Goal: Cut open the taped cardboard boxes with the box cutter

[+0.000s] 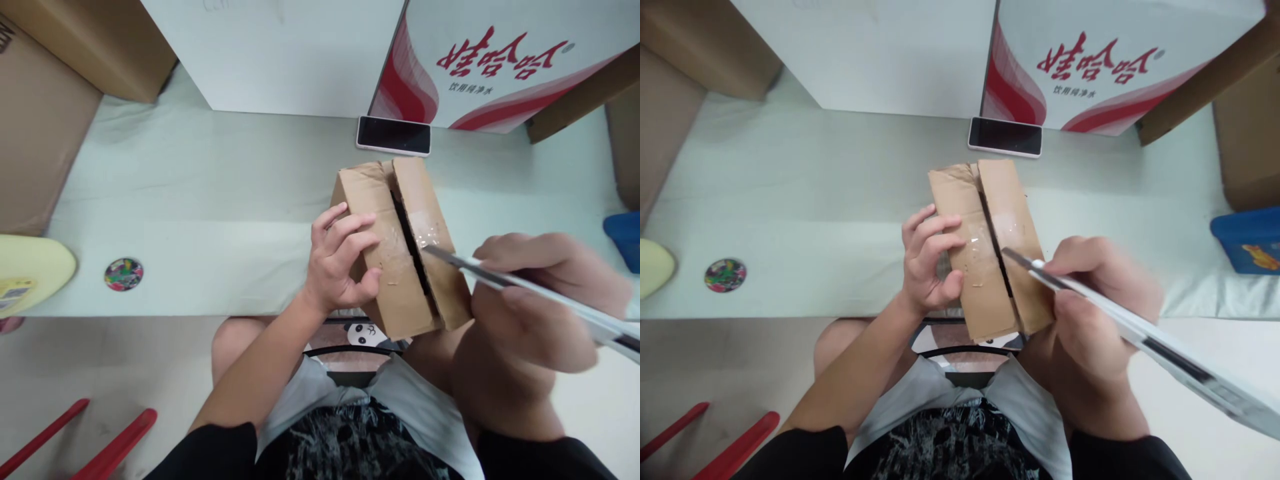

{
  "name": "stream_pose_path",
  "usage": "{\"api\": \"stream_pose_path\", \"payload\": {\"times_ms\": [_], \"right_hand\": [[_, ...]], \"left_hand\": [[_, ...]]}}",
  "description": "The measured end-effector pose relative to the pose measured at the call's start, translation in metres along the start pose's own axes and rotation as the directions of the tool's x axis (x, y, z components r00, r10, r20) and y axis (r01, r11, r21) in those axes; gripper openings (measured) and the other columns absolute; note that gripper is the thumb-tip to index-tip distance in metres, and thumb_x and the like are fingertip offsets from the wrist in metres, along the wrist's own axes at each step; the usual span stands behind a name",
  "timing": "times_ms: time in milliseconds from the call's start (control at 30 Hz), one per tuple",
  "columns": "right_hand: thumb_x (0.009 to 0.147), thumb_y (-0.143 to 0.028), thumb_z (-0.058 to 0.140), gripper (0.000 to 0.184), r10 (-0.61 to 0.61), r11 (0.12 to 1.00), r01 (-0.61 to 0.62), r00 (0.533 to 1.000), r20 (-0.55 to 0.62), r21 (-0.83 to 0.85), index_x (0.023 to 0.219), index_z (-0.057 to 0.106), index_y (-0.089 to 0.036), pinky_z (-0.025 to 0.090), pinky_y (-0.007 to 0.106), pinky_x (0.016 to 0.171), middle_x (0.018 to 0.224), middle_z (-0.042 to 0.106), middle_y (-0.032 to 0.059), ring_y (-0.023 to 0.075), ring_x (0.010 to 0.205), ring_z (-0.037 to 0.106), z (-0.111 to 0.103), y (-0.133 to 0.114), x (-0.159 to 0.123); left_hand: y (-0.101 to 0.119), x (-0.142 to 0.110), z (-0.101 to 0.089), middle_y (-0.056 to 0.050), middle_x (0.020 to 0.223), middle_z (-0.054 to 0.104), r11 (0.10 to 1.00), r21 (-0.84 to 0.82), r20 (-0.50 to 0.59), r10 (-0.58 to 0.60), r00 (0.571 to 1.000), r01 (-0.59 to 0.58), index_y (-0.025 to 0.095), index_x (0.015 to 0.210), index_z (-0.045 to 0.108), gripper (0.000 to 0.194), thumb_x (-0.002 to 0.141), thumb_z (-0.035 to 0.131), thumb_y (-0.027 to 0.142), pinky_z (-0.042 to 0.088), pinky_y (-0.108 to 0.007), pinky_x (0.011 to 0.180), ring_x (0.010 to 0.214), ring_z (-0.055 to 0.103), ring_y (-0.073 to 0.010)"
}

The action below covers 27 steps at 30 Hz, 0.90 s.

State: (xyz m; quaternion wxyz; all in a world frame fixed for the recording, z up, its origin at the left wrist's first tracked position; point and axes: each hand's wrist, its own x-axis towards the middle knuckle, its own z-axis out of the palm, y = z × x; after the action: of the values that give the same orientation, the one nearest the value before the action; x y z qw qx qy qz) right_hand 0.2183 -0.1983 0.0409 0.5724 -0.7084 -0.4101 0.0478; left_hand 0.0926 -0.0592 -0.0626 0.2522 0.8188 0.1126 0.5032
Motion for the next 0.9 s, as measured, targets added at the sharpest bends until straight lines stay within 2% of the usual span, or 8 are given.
{"api": "stream_pose_path", "payload": {"times_ms": [100,200,300,400,500,667,767,900], "right_hand": [[0.066,-0.025,0.058,0.014,-0.227,0.97,0.242,0.929,-0.293,0.016,0.064,0.044,-0.025,0.029,0.035,0.052,0.057,0.038,0.0002,0.0172,0.05,0.04,0.003,0.017,0.013],[0.071,-0.025,0.063,0.02,-0.314,0.948,0.263,0.867,-0.387,-0.18,0.067,0.043,-0.026,0.044,0.042,0.067,0.069,0.041,0.0026,0.0215,0.066,0.053,-0.003,0.039,0.022],[0.077,-0.018,0.059,0.012,-0.236,0.946,0.155,0.933,-0.273,-0.286,0.074,0.05,-0.026,0.049,0.041,0.073,0.077,0.054,0.0039,0.0213,0.073,0.059,-0.011,0.06,0.022],[0.074,-0.014,0.052,0.013,0.006,0.9,-0.034,0.998,-0.065,-0.435,0.08,0.056,-0.025,0.043,0.035,0.065,0.073,0.059,0.0019,0.0183,0.066,0.054,-0.01,0.076,0.022],[0.071,-0.019,0.055,0.022,0.244,0.795,-0.14,0.964,0.101,-0.59,0.091,0.063,-0.023,0.043,0.035,0.067,0.08,0.064,0.0033,0.0207,0.071,0.056,-0.004,0.095,0.025],[0.074,-0.024,0.055,0.043,0.492,0.705,-0.155,0.809,0.32,-0.692,0.115,0.066,-0.019,0.051,0.043,0.079,0.104,0.069,0.0147,0.0305,0.093,0.064,-0.004,0.129,0.031],[0.075,-0.023,0.053,0.056,0.481,0.704,-0.15,0.82,0.311,-0.694,0.129,0.065,-0.016,0.054,0.051,0.094,0.115,0.068,0.019,0.0344,0.108,0.065,-0.008,0.141,0.03],[0.077,-0.029,0.058,0.054,0.407,0.684,-0.074,0.864,0.295,-0.726,0.129,0.07,-0.019,0.047,0.066,0.108,0.124,0.067,0.021,0.0445,0.127,0.058,-0.009,0.148,0.025]], "left_hand": [[-0.006,0.001,-0.004,-0.008,0.124,0.074,1.0,-0.005,0.018,-0.002,1.0,0.002,0.027,0.116,0.06,0.029,0.095,0.05,0.043,0.045,-0.052,0.117,0.116,0.068,-0.0282],[-0.014,0.003,-0.01,-0.008,0.126,0.073,1.0,0.005,0.012,-0.018,1.0,0.018,0.027,0.116,0.06,0.028,0.097,0.047,0.042,0.044,-0.053,0.117,0.119,0.067,-0.0286],[-0.024,0.004,-0.018,-0.009,0.128,0.071,0.994,-0.014,0.015,-0.104,0.994,0.104,0.027,0.114,0.059,0.025,0.101,0.044,0.043,0.048,-0.053,0.115,0.121,0.065,-0.0279],[-0.036,0.005,-0.026,-0.01,0.131,0.068,0.971,-0.085,0.001,-0.222,0.975,0.222,0.027,0.111,0.059,0.024,0.103,0.044,0.044,0.052,-0.05,0.111,0.125,0.064,-0.0277],[-0.048,0.004,-0.032,-0.009,0.129,0.068,0.939,-0.151,-0.04,-0.318,0.947,0.309,0.027,0.105,0.061,0.021,0.102,0.053,0.046,0.056,-0.045,0.104,0.123,0.065,-0.0266],[-0.06,0.002,-0.042,-0.009,0.128,0.072,0.86,-0.156,-0.091,-0.503,0.859,0.486,0.026,0.097,0.065,0.023,0.096,0.063,0.048,0.06,-0.039,0.093,0.12,0.069,-0.0256],[-0.062,0.0,-0.045,-0.009,0.129,0.075,0.808,-0.115,-0.067,-0.586,0.807,0.577,0.025,0.097,0.068,0.021,0.095,0.064,0.045,0.06,-0.041,0.097,0.121,0.071,-0.0267],[-0.061,0.001,-0.044,-0.008,0.122,0.08,0.797,-0.038,0.031,-0.602,0.798,0.603,0.024,0.1,0.075,0.024,0.093,0.067,0.044,0.058,-0.047,0.106,0.117,0.074,-0.0283]]}}
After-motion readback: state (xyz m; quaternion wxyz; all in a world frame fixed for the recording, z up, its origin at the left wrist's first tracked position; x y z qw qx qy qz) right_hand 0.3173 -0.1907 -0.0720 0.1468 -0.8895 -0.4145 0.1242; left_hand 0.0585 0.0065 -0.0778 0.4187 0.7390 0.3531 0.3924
